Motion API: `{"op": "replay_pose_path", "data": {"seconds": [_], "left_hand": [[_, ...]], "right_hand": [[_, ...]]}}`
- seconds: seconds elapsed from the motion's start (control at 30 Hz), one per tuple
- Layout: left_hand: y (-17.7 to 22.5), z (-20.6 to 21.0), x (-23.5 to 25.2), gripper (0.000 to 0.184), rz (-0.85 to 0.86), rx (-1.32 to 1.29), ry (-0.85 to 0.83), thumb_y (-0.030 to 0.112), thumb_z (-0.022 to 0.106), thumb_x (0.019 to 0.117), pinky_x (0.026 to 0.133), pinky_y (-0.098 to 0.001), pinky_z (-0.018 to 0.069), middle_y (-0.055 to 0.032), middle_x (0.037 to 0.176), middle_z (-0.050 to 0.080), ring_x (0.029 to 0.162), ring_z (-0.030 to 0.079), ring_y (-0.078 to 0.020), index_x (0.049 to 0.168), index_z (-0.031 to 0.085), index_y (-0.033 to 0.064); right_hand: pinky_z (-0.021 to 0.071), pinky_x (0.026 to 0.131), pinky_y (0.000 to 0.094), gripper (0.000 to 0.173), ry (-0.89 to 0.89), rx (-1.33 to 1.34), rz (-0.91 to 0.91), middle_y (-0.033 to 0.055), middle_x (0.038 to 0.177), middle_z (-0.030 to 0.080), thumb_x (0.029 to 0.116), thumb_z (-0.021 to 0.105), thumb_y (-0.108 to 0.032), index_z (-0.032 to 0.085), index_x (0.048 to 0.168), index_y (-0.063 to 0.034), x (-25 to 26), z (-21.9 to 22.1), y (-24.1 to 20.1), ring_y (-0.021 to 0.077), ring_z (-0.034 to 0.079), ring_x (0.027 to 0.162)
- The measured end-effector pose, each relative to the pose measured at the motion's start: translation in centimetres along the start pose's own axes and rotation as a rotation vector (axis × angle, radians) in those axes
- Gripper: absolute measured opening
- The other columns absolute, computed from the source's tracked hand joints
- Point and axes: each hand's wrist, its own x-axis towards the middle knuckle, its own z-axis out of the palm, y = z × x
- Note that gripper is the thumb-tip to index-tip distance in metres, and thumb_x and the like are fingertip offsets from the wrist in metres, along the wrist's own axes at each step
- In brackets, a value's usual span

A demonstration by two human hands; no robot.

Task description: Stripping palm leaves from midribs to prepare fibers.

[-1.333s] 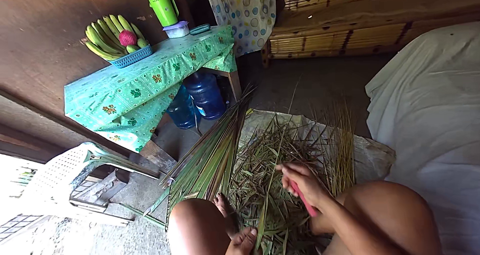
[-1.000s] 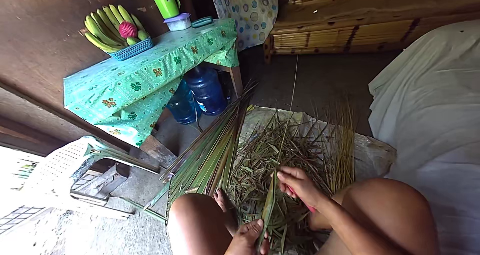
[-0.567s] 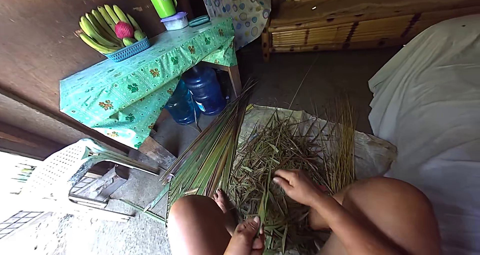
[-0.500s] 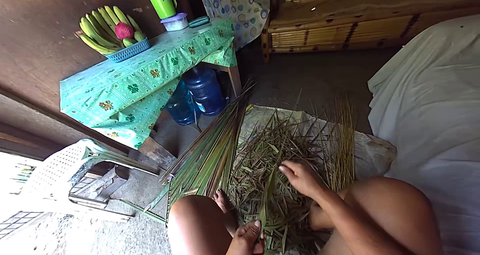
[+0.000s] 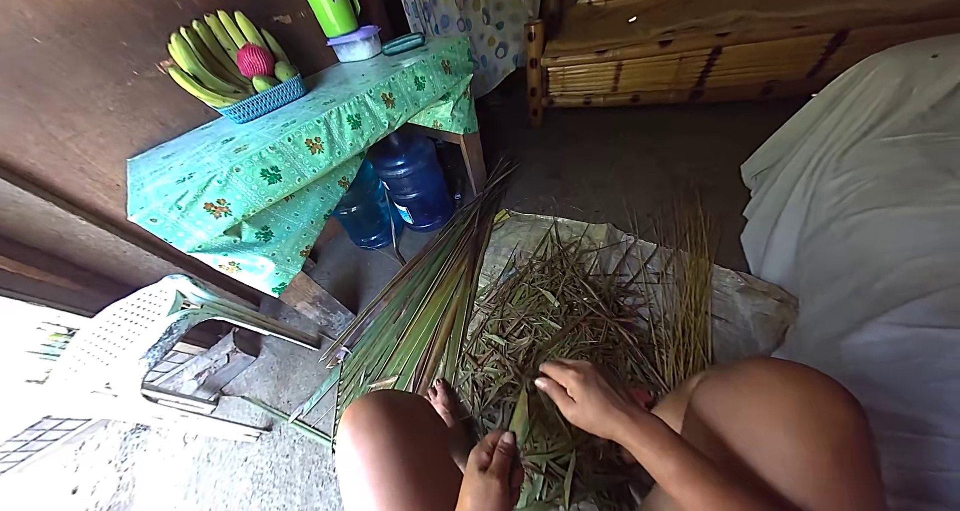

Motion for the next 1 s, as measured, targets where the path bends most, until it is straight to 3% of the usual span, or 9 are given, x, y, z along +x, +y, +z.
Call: {"op": "replay_pose_path", "data": {"seconds": [0.17, 0.23, 0.3, 0.33, 0.43, 0.53, 0.73, 0.87, 1.0], "left_hand": [[-0.7, -0.5, -1.6, 0.031, -0.013, 0.024, -0.033, 0.012, 0.031, 0.1098, 0.043, -0.0142, 0.0299, 0.0113, 0.056, 0.045, 0.045, 0.035, 0.0032, 0.091, 0.056, 0.0121], [-0.6, -0.6, -1.3, 0.033, -0.019, -0.016, -0.019, 0.013, 0.029, 0.1101, 0.042, -0.0139, 0.0287, 0.01, 0.056, 0.045, 0.044, 0.035, 0.003, 0.092, 0.055, 0.0113], [0.0, -0.5, -0.5, 0.032, -0.053, -0.058, -0.023, 0.016, 0.026, 0.1103, 0.04, -0.0138, 0.0282, 0.0077, 0.056, 0.044, 0.043, 0.035, 0.0016, 0.092, 0.052, 0.0113], [0.4, -0.3, -0.1, 0.032, -0.075, -0.084, -0.032, 0.017, 0.026, 0.1104, 0.04, -0.0138, 0.0284, 0.0069, 0.056, 0.044, 0.042, 0.035, 0.001, 0.093, 0.052, 0.0112], [1.5, 0.5, 1.6, 0.034, -0.128, -0.188, -0.041, 0.02, 0.024, 0.112, 0.038, -0.0134, 0.0308, 0.0049, 0.056, 0.046, 0.04, 0.037, 0.0, 0.096, 0.052, 0.0096], [2.7, 1.2, 2.6, 0.039, -0.192, -0.312, -0.02, 0.021, 0.022, 0.1126, 0.037, -0.0135, 0.0307, 0.0055, 0.053, 0.043, 0.038, 0.036, -0.0002, 0.09, 0.052, 0.0118], [2.8, 1.3, 2.8, 0.041, -0.25, -0.412, -0.046, 0.022, 0.02, 0.1128, 0.036, -0.0129, 0.0286, 0.0071, 0.051, 0.039, 0.037, 0.033, 0.0005, 0.087, 0.051, 0.0133], [2.6, 1.5, 1.8, 0.034, -0.253, -0.343, -0.05, 0.022, 0.021, 0.1135, 0.037, -0.0124, 0.0317, 0.0069, 0.054, 0.04, 0.038, 0.035, 0.0007, 0.096, 0.049, 0.0128], [0.9, 1.8, 1.2, 0.03, -0.081, -0.053, -0.015, 0.016, 0.028, 0.112, 0.041, -0.0159, 0.0295, 0.0071, 0.056, 0.041, 0.043, 0.034, -0.0008, 0.093, 0.051, 0.0103]], "right_hand": [[0.0497, 0.086, 0.0608, 0.038, 0.167, 0.092, 0.42, 0.0254, 0.094, 0.068, 0.1088, 0.047, -0.026, 0.069, 0.108, 0.0052, 2.1, -4.0, 3.0, 0.0419, 0.067, 0.093], [0.0506, 0.082, 0.054, 0.037, 0.266, 0.18, 0.483, 0.0201, 0.09, 0.068, 0.1094, 0.047, -0.027, 0.07, 0.11, 0.0024, 2.2, -4.6, 3.8, 0.0336, 0.066, 0.085], [0.0517, 0.066, 0.0378, 0.034, 0.214, 0.359, 0.412, 0.0087, 0.081, 0.065, 0.1087, 0.048, -0.026, 0.07, 0.109, 0.0, 1.4, -4.0, 2.9, 0.0171, 0.06, 0.067], [0.0511, 0.063, 0.0331, 0.034, 0.124, 0.453, 0.343, 0.0068, 0.079, 0.064, 0.108, 0.048, -0.025, 0.07, 0.109, 0.001, 0.7, -3.4, 1.7, 0.0133, 0.058, 0.064], [0.0532, 0.068, 0.0372, 0.034, -0.139, 0.491, 0.064, 0.011, 0.08, 0.066, 0.1041, 0.052, -0.026, 0.071, 0.103, 0.002, -1.4, -0.8, -1.1, 0.0172, 0.062, 0.069], [0.0484, 0.061, 0.0332, 0.035, -0.094, 0.365, -0.232, 0.009, 0.07, 0.062, 0.1016, 0.054, -0.029, 0.07, 0.088, -0.0017, -2.0, 1.1, -1.8, 0.0161, 0.059, 0.064], [0.0506, 0.058, 0.0376, 0.038, -0.014, 0.209, -0.334, 0.0113, 0.071, 0.062, 0.1018, 0.053, -0.032, 0.066, 0.082, -0.0017, -1.5, 1.9, -0.7, 0.022, 0.062, 0.065], [0.0529, 0.059, 0.0454, 0.038, 0.051, 0.078, -0.221, 0.0148, 0.073, 0.063, 0.1004, 0.053, -0.03, 0.063, 0.078, -0.0001, -0.8, 1.6, 0.6, 0.0284, 0.066, 0.067], [0.0543, 0.077, 0.0568, 0.04, 0.038, -0.011, 0.163, 0.0226, 0.088, 0.068, 0.1064, 0.05, -0.029, 0.068, 0.095, 0.0051, 0.4, -1.0, 1.2, 0.0392, 0.069, 0.085]]}}
